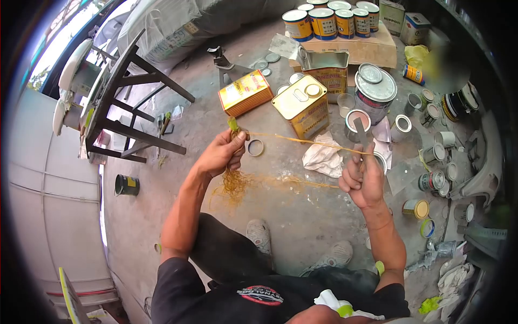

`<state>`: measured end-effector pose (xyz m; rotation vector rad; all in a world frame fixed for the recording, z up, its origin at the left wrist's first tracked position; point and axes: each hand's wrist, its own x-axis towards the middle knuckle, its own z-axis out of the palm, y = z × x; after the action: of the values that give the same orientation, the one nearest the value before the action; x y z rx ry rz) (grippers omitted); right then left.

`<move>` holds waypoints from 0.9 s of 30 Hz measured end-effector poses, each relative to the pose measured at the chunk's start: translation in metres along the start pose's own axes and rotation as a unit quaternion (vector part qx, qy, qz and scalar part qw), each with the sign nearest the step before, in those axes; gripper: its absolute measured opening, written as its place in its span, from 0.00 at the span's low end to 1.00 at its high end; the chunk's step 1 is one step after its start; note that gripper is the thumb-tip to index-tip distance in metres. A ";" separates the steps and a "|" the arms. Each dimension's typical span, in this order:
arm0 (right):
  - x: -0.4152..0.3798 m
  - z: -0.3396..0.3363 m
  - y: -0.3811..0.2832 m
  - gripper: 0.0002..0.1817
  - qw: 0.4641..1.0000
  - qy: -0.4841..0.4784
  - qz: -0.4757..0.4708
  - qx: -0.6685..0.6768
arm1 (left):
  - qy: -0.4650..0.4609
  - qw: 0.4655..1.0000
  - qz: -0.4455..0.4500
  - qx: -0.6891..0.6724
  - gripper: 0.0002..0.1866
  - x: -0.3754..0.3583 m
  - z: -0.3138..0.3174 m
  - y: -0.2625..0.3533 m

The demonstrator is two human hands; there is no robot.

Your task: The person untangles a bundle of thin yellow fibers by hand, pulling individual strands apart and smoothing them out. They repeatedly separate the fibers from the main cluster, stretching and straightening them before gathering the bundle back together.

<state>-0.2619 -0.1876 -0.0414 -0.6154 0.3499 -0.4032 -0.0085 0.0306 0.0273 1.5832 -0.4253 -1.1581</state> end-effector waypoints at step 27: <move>-0.018 -0.012 0.014 0.18 0.932 -0.026 0.096 -0.349 | 0.179 0.855 0.182 0.452 0.13 0.009 0.003 0.007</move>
<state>-0.2788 -0.1745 -0.0559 -1.2728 0.5024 -0.0592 -0.0043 0.0195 0.0298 2.3230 -1.0648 -0.3172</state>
